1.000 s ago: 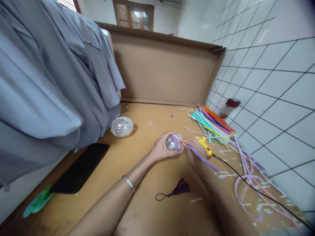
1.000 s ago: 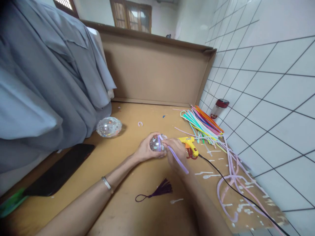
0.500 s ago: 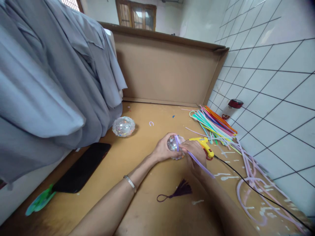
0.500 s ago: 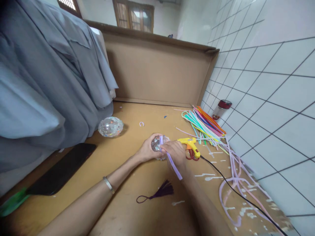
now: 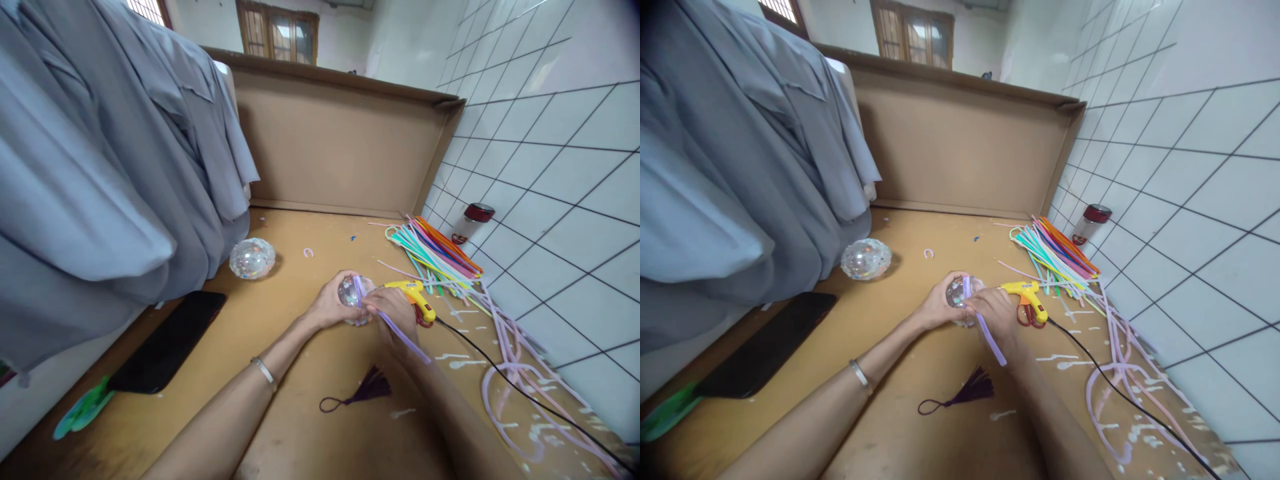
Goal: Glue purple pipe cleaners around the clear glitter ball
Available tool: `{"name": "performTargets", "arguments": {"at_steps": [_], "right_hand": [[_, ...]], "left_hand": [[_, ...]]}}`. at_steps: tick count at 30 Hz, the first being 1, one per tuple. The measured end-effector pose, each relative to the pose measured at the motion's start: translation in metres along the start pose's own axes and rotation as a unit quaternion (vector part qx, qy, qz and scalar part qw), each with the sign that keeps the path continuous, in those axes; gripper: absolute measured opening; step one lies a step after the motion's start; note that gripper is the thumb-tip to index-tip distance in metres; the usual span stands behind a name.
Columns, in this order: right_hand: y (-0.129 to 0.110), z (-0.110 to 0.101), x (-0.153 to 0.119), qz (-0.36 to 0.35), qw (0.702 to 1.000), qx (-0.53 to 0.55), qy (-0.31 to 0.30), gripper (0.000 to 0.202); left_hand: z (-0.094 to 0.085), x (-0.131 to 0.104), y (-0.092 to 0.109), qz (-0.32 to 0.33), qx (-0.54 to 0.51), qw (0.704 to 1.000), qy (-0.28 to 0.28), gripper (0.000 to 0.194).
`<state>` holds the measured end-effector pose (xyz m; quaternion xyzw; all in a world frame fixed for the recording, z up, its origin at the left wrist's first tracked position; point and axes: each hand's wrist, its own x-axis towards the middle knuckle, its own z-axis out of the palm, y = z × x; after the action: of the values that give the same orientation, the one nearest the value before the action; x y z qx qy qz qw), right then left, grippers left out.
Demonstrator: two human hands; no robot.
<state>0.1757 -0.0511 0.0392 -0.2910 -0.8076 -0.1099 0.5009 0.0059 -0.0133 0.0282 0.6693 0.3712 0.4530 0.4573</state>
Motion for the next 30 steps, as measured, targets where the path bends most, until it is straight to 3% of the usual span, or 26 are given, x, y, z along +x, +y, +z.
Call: {"name": "performTargets", "arguments": {"at_steps": [5, 9, 25, 30], "right_hand": [[0.002, 0.006, -0.008, 0.078, 0.995, 0.048, -0.024, 0.023], [0.004, 0.008, -0.011, 0.124, 0.99, 0.074, -0.001, 0.021], [0.003, -0.005, 0.001, 0.052, 0.991, 0.121, -0.016, 0.025], [0.001, -0.006, 0.002, 0.062, 0.992, 0.1, -0.041, 0.024]], "left_hand": [[-0.002, 0.001, 0.001, -0.016, -0.023, 1.0, -0.008, 0.072], [-0.002, 0.001, 0.003, -0.024, -0.024, 0.999, -0.009, 0.071], [-0.006, 0.003, -0.003, -0.007, -0.026, 0.999, -0.028, 0.07], [-0.007, 0.004, -0.004, -0.015, -0.033, 0.998, -0.042, 0.074]]}}
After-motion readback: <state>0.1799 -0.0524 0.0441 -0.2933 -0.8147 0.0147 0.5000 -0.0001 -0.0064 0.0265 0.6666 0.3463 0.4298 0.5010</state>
